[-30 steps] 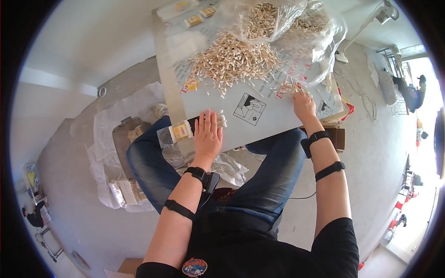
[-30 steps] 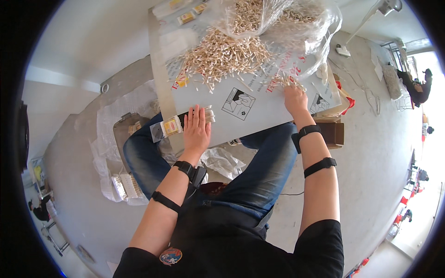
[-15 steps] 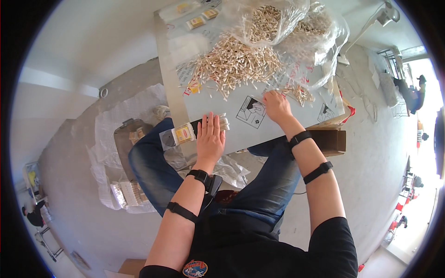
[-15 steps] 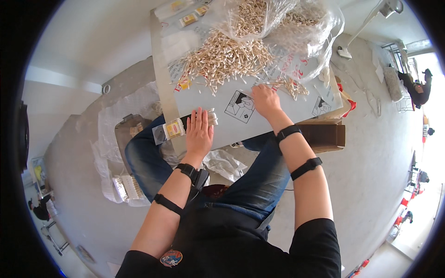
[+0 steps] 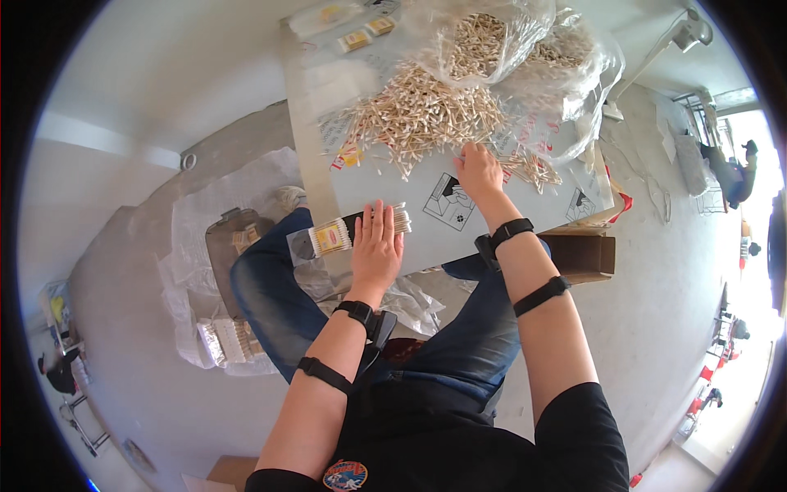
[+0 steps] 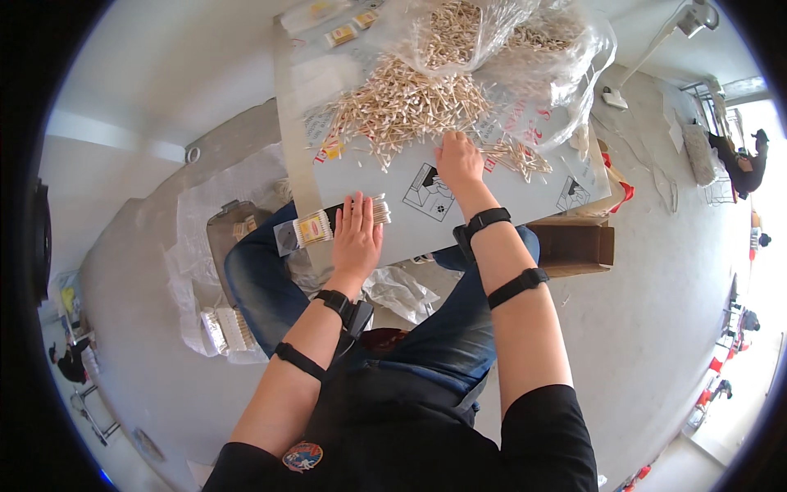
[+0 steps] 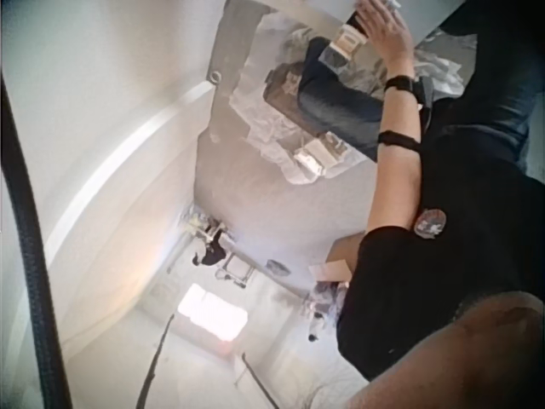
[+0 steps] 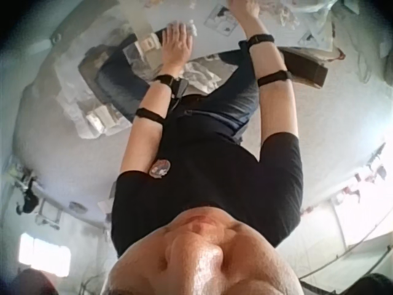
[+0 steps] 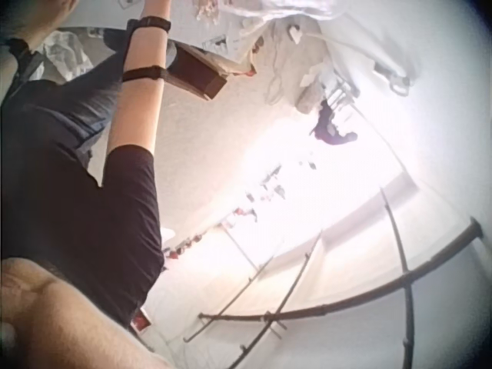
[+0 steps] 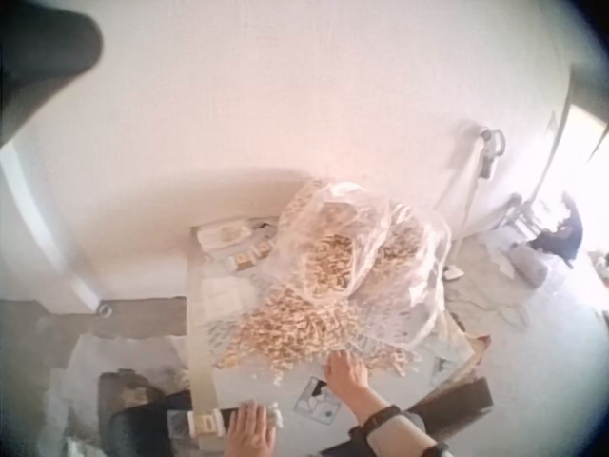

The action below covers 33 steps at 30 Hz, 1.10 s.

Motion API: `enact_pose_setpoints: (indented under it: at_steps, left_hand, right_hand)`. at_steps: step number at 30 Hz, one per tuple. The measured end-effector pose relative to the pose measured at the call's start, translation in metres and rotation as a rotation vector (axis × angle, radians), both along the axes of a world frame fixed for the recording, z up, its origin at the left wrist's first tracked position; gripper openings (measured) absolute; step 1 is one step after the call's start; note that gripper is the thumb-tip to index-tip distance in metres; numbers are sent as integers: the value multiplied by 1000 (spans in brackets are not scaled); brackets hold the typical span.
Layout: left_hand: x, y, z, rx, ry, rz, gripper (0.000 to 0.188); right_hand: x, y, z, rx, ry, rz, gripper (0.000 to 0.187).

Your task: Placing small wooden sticks into individual plastic packets and arranging them in a container.

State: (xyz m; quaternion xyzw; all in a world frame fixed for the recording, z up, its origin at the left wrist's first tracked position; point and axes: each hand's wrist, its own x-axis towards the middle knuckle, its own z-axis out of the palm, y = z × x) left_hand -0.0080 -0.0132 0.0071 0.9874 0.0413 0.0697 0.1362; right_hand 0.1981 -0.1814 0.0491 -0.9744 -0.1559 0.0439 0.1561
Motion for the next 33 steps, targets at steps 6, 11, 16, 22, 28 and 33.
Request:
enact_pose_setpoints:
  at_steps: [6, 11, 16, 22, 28, 33]
  left_hand:
    - [-1, 1, -3, -27, -8, 3, 59]
    - [-3, 4, -1, 2, -36, 4, 58]
    - [-1, 3, -3, -11, -59, -2, 58]
    - [-1, 1, -3, -31, -43, -6, 59]
    - [-2, 3, -2, -47, -31, 0, 59]
    - [-1, 2, -3, -47, -32, -4, 59]
  right_hand:
    - [-14, -11, -5, -89, 113, -101, 17]
    - [-49, -41, -3, -89, 179, -120, 16]
    - [-79, -28, -9, 274, 58, 315, 11]
    - [-79, 2, -11, 373, 23, 458, 14]
    - [-79, 19, -19, 320, -39, 522, 14]
    - [-90, 42, -23, 291, -67, 539, 16]
